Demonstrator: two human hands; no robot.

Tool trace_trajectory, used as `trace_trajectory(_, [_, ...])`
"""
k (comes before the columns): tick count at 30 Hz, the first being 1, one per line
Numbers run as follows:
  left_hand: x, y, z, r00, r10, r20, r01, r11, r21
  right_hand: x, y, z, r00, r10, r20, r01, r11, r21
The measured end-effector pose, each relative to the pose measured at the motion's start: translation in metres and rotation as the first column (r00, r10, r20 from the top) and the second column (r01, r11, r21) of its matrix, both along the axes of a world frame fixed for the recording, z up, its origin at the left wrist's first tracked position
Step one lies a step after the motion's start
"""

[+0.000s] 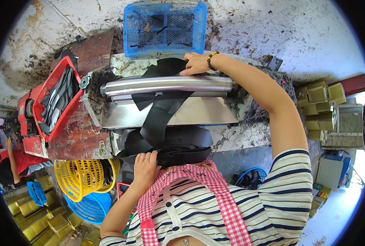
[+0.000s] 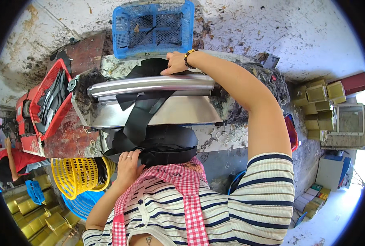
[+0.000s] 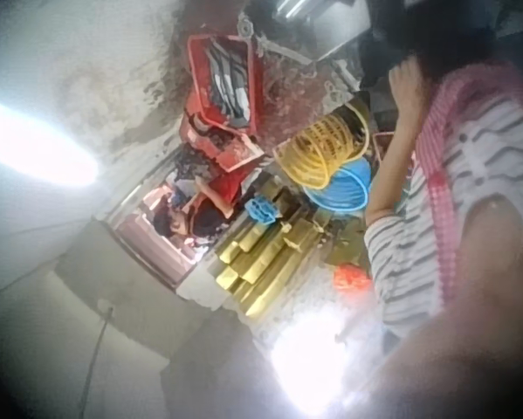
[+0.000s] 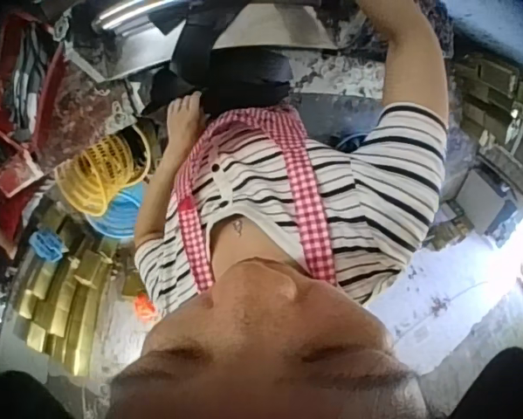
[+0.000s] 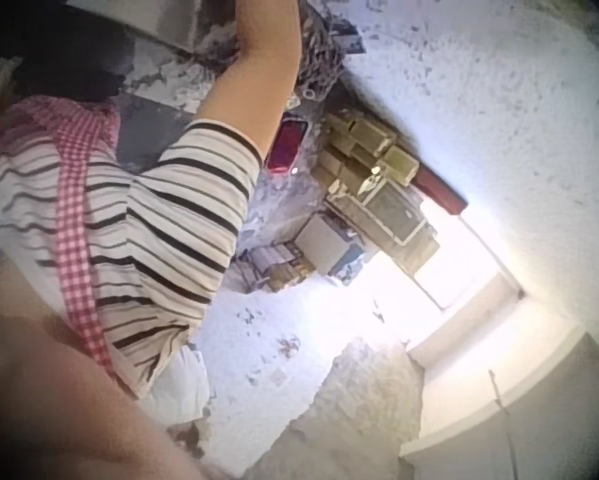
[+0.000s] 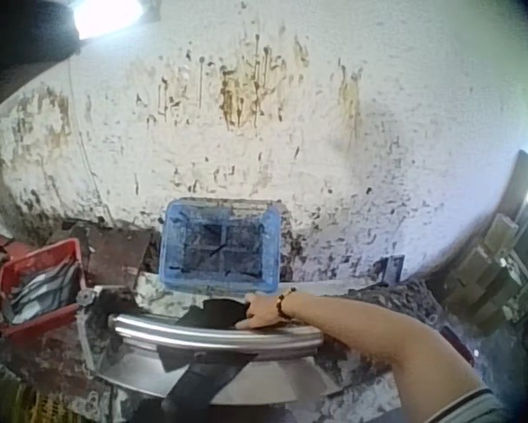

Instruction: Feeding shoe upper components through a roller machine to apply adhesive or laminate them.

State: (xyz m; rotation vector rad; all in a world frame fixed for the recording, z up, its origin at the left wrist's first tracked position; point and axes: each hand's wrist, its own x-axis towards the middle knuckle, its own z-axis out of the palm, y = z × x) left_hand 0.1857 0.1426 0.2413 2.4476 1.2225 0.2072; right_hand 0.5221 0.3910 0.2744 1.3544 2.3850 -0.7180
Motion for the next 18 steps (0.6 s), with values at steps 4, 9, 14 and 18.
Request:
trace_trajectory(4, [-0.002,-0.002,0.003,0.989,-0.137,-0.053,0.139,0.989,0.055,0.011,0.011,0.028,0.983,0.168,-0.077,-0.141,0.951,0.276])
trace_trajectory(9, [-0.013,-0.024,-0.026,0.966,-0.252,0.059,0.234,0.947,0.218,-0.002,0.025,0.067,0.979,0.201,-0.043,-0.167,0.898,0.407])
trace_trajectory(14, [-0.004,0.015,0.041,0.976,-0.128,0.175,0.172,0.947,-0.272,0.003,0.055,0.082,0.998,0.054,-0.045,-0.029,0.895,0.445])
trace_trajectory(18, [-0.005,0.022,0.037,0.956,-0.002,0.294,0.188,0.772,-0.607,0.011,0.104,0.080,0.997,0.041,-0.070,-0.002,0.881,0.473])
